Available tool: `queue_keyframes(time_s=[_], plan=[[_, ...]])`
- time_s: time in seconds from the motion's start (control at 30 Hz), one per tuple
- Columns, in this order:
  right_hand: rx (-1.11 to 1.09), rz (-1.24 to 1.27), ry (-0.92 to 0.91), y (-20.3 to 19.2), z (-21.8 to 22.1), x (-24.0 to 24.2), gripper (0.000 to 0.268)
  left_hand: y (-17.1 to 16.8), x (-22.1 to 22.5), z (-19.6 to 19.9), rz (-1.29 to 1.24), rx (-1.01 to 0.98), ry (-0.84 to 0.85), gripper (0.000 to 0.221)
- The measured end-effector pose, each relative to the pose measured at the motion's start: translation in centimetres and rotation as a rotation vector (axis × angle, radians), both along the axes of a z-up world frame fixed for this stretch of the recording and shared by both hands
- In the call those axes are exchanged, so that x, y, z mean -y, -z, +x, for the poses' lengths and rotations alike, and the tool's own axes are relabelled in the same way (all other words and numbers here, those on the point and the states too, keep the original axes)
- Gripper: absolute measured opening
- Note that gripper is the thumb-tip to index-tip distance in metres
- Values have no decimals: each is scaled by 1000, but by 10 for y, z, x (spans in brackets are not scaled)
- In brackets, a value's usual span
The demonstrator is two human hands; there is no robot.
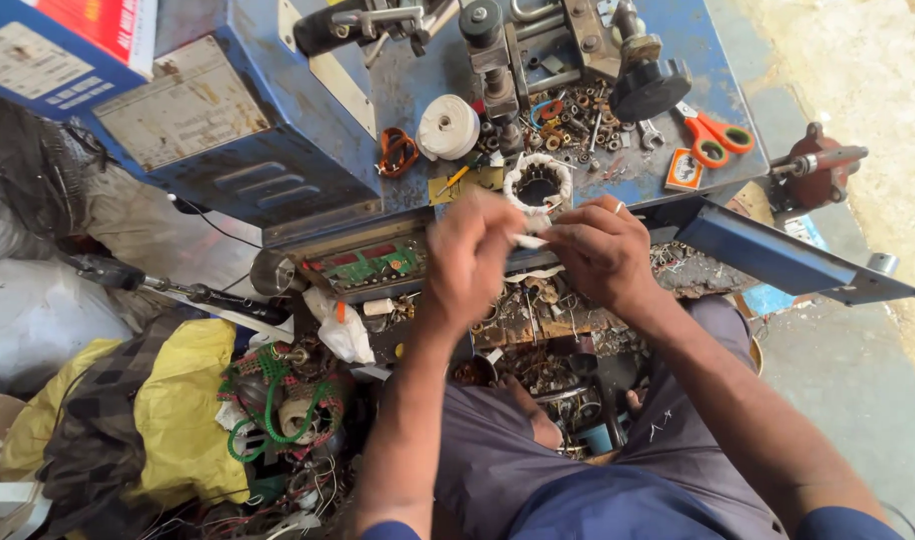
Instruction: The person sits on the floor at a cluttered repair workbench and winds white fabric tape around a circular metal component, repeatedly rotating the part and pressing the tape down to secure it as they wrap. They occasionally pull out more tape from the roll and continue winding around the ring-shaped part.
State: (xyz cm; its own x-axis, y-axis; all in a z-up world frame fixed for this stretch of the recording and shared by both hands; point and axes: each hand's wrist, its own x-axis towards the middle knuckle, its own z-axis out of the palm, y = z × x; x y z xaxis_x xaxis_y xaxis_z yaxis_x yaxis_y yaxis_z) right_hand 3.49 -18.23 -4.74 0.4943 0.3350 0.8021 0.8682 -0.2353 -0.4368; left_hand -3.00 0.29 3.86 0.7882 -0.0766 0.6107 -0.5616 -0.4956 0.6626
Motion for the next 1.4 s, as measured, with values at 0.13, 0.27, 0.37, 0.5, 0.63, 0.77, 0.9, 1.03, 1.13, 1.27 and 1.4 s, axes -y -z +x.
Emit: queue_keyframes(time_s=[0.13, 0.27, 0.37, 0.5, 0.63, 0.77, 0.9, 1.03, 1.13, 1.27, 1.4], plan=[[-41, -5, 11, -5, -1, -4, 23, 4, -25, 60, 214, -14, -39, 4], [-38, -7, -8, -22, 5, -4, 23, 2, -33, 83, 472, -90, 102, 5], [-106, 1, -94, -24, 10, -3, 23, 4, -38, 91, 518, -150, 196, 4], [-320, -6, -116, -20, 15, 1, 23, 4, -41, 99, 554, -168, 328, 4], [-561, -24, -159, -29, 25, 0, 17, 12, -44, 104, 580, -157, 399, 4], [-890, 134, -287, -28, 39, -2, 13, 17, -41, 104, 564, -201, 364, 3], [-966, 184, -313, -31, 43, -5, 21, 12, -37, 98, 437, -421, 300, 18], [-981, 202, -273, -30, 45, -9, 25, 12, -39, 90, 252, -444, 362, 35], [-934, 210, -281, -28, 47, -9, 25, 0, -35, 68, 172, -357, 382, 43], [-918, 93, -205, -34, 50, -8, 24, -7, -16, 30, 343, 99, 91, 27], [-824, 1, -145, -28, 55, -9, 20, 13, -13, 20, 762, 433, -39, 5]])
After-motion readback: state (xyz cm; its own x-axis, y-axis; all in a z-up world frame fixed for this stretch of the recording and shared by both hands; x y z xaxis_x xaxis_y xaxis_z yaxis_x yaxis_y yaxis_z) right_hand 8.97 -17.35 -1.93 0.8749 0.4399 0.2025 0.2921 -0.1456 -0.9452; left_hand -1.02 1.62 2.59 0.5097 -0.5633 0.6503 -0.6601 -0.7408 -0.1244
